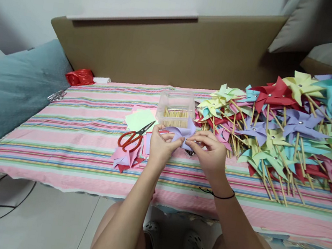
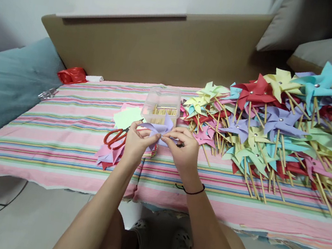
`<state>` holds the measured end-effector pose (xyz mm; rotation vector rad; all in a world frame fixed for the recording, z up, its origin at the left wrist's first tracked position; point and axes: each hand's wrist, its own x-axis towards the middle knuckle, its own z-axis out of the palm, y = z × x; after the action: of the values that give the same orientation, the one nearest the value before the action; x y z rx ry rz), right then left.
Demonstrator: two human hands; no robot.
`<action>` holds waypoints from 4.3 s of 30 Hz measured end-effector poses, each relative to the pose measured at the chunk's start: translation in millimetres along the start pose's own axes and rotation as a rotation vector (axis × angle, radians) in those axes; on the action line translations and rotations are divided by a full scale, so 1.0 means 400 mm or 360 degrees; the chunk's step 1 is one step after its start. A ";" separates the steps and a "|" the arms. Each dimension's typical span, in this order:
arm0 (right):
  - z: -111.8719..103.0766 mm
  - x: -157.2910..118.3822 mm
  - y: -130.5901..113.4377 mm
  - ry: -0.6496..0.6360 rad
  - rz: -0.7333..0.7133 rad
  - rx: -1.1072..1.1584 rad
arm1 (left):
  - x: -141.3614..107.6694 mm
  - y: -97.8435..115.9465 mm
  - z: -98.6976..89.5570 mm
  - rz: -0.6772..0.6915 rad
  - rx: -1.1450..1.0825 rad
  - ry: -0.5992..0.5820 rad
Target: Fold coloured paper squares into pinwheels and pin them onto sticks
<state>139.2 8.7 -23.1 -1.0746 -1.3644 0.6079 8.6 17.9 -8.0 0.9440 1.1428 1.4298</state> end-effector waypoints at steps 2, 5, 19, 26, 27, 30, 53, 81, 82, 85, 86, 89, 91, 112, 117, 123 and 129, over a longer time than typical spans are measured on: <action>0.000 0.001 -0.001 -0.0006 0.0001 -0.0006 | -0.001 -0.001 0.000 0.0015 -0.0001 -0.0010; -0.001 0.001 -0.004 -0.0008 0.0004 -0.0004 | -0.001 -0.004 0.000 0.0043 -0.0005 -0.0024; -0.003 0.003 0.000 -0.0033 0.0041 0.0020 | -0.003 -0.005 0.000 0.0084 0.0049 -0.0034; -0.003 0.003 0.020 -0.0044 0.0160 0.0124 | -0.006 -0.001 0.003 0.0101 0.0094 -0.0042; -0.003 0.002 0.021 -0.0045 0.0169 0.0127 | -0.006 -0.001 0.003 0.0099 0.0098 -0.0036; -0.003 0.000 0.022 -0.0048 0.0180 0.0112 | -0.006 -0.003 0.003 0.0101 0.0109 -0.0030; -0.007 0.005 -0.009 -0.0081 0.0645 0.0890 | -0.009 0.003 0.003 0.0052 0.0041 -0.0137; -0.027 0.004 -0.020 -0.0159 0.0500 0.0636 | -0.029 0.019 0.001 0.0051 0.0088 -0.0210; -0.027 0.004 -0.021 -0.0147 0.0505 0.0633 | -0.029 0.018 0.002 0.0048 0.0092 -0.0205; -0.027 0.005 -0.021 -0.0123 0.0528 0.0614 | -0.028 0.012 0.005 0.0037 0.0105 -0.0185; -0.028 0.006 -0.020 -0.0120 0.0530 0.0610 | -0.027 0.010 0.005 0.0033 0.0100 -0.0185; -0.029 0.005 -0.014 -0.0141 0.0518 0.0637 | -0.025 0.007 0.006 0.0006 0.0066 -0.0189; -0.029 0.005 -0.008 -0.0160 0.0522 0.0651 | -0.023 0.006 0.004 -0.0007 0.0044 -0.0179; -0.021 0.007 -0.010 -0.0166 0.0864 0.0855 | -0.012 0.010 -0.005 -0.0102 -0.0049 -0.0351; -0.014 0.014 -0.009 -0.0157 0.0862 0.0923 | -0.002 0.005 -0.016 -0.0074 -0.0119 -0.0175; 0.000 0.023 0.005 -0.0037 0.0833 0.0807 | 0.013 0.018 -0.052 -0.0102 -0.0342 0.0127; -0.002 0.037 0.046 -0.0075 0.0783 0.0576 | 0.030 0.050 -0.109 -0.0146 -0.0785 0.0463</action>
<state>146.6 29.2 -32.3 -1.1014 -0.9739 1.1982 -39.7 22.4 0.7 0.3421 0.9543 1.7038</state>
